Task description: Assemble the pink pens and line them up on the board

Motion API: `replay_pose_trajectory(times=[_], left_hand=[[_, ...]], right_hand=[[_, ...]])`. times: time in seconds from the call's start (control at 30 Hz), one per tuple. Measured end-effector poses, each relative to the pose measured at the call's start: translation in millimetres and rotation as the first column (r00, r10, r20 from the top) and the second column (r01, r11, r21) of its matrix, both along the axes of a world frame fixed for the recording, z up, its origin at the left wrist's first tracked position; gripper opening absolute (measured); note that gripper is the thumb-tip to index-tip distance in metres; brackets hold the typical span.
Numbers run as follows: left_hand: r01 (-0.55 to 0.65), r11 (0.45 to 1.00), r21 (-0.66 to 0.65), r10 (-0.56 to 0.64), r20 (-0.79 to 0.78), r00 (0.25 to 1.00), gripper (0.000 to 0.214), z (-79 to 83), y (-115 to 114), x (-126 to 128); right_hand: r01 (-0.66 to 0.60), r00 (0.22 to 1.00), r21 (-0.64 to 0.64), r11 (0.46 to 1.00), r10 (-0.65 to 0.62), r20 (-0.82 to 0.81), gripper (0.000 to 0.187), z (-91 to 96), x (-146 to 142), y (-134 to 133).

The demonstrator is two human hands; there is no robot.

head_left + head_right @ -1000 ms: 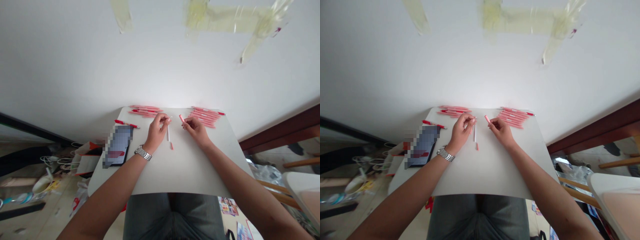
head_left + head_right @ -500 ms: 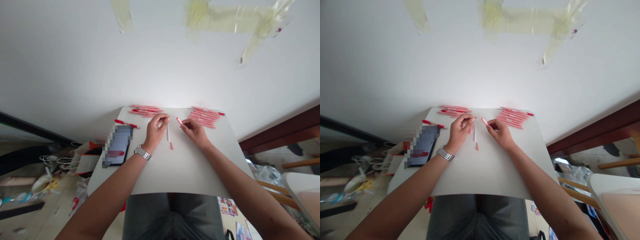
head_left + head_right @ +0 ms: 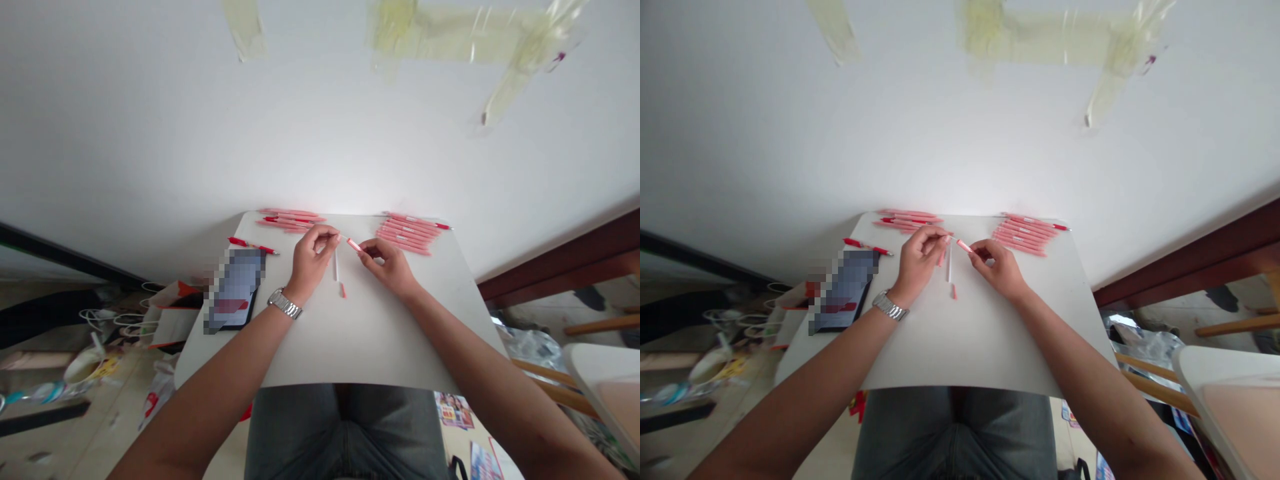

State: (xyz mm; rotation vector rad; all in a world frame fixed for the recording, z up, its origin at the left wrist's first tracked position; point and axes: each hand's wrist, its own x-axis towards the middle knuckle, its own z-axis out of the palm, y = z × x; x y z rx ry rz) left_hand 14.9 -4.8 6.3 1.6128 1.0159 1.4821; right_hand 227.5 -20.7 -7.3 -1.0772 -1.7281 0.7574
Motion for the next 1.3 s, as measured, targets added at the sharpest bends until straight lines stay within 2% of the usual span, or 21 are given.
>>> replay_pose_trajectory(times=[0.3, 0.87, 1.1, 1.3], left_hand=[[0.020, 0.999, 0.027, -0.019, -0.043, 0.999, 0.023, 0.7, -2.9, 1.6], [0.044, 0.998, 0.038, -0.041, -0.068, 0.997, 0.023, 3.8, -4.7, 1.9], [0.029, 0.999, 0.035, -0.027, -0.070, 0.997, 0.022, 2.5, -3.8, 1.1], [0.030, 0.999, 0.044, -0.027, -0.081, 0.996, 0.019, 0.5, -3.2, 0.7]], right_hand=[[0.013, 0.999, 0.018, 1.000, -0.014, 0.050, 0.029, 0.8, 0.5, -1.4], [-0.003, 1.000, 0.030, 1.000, 0.003, 0.004, 0.030, -2.8, -0.1, -0.5], [-0.018, 0.992, -0.060, 0.998, 0.010, -0.129, 0.034, -4.1, -0.2, 1.5], [-0.055, 0.962, -0.135, 0.989, 0.016, -0.273, 0.038, 3.9, -0.1, 2.1]])
